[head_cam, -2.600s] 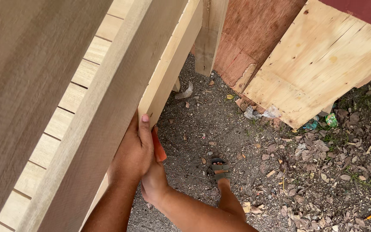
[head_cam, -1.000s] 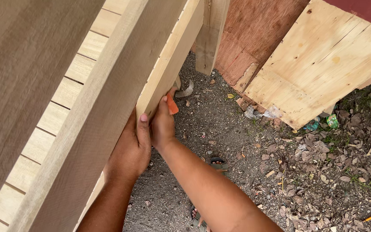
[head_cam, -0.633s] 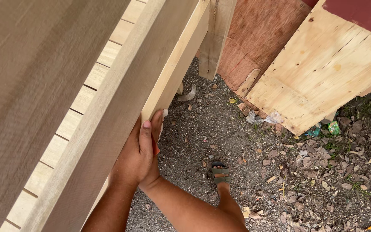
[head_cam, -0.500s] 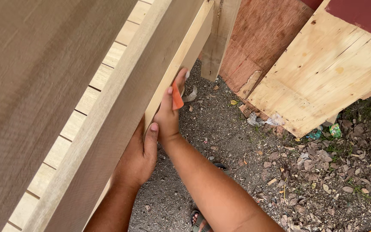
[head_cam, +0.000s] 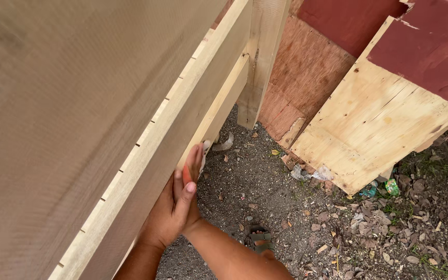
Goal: The person sands the wooden rails and edges of a slatted furniture frame, rubbing sandpaper along the surfaces by hand. They work around the frame, sanding different rails and sides one after another while steadying the wood with the other hand.
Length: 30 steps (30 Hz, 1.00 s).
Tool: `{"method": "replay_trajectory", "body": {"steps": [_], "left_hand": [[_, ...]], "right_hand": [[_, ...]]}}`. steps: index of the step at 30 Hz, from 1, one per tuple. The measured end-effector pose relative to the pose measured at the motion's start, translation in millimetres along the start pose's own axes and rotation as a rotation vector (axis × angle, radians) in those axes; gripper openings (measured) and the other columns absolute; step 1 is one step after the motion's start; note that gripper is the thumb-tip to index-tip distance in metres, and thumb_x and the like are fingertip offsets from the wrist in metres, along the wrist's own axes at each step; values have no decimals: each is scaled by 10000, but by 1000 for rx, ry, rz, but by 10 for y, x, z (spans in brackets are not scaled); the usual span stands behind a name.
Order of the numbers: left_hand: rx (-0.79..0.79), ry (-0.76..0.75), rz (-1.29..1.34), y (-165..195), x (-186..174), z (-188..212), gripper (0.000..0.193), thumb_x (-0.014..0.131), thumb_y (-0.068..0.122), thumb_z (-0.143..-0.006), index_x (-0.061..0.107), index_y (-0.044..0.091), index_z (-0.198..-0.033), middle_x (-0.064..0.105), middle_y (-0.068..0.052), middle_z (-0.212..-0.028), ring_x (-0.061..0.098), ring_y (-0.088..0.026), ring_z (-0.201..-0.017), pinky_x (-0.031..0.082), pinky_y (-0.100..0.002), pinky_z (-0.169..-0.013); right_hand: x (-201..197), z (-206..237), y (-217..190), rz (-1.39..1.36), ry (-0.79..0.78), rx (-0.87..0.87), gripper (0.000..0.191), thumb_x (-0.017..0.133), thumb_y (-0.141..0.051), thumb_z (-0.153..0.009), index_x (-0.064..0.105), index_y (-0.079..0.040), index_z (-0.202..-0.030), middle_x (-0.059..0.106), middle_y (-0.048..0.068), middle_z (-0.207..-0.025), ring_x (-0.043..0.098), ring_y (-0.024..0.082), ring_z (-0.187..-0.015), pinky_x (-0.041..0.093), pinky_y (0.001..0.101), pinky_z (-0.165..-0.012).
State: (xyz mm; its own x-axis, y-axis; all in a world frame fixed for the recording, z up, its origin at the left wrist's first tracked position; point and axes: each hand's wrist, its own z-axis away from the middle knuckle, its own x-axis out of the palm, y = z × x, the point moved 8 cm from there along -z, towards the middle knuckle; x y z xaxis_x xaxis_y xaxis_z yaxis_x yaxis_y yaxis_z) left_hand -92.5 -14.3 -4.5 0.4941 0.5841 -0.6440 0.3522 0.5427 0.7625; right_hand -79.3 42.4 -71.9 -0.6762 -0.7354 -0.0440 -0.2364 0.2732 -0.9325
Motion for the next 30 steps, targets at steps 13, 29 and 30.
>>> {"method": "replay_trajectory", "body": {"steps": [13,29,30], "left_hand": [[-272,-39,-524,-610,286,-124,827,448,675,-942,457,73,-1509,478,-294,-1490,374,-396,-1413,289,-527,-1151],[-414,626,17,181,-144,1641,946,849,251,-642,461,90,-1489,473,-181,-1505,475,-383,-1343,412,-478,-1068],[-399,682,-53,270,-181,1781,926,869,250,-619,470,72,-1436,509,-190,-1438,506,-388,-1301,430,-472,-1052]], "right_hand": [[-703,-1678,415,537,-173,-28,664,265,-453,-1077,230,-79,-1624,47,223,-1719,-57,457,-1574,0,581,-1253],[-399,30,-1297,-84,-1348,-322,305,612,-145,-998,660,-25,-1275,666,163,-1343,583,312,-1334,449,401,-1114],[-407,152,-1429,-81,-1390,-443,256,654,-146,-981,709,-34,-1205,725,148,-1267,643,299,-1276,485,394,-1084]]}}
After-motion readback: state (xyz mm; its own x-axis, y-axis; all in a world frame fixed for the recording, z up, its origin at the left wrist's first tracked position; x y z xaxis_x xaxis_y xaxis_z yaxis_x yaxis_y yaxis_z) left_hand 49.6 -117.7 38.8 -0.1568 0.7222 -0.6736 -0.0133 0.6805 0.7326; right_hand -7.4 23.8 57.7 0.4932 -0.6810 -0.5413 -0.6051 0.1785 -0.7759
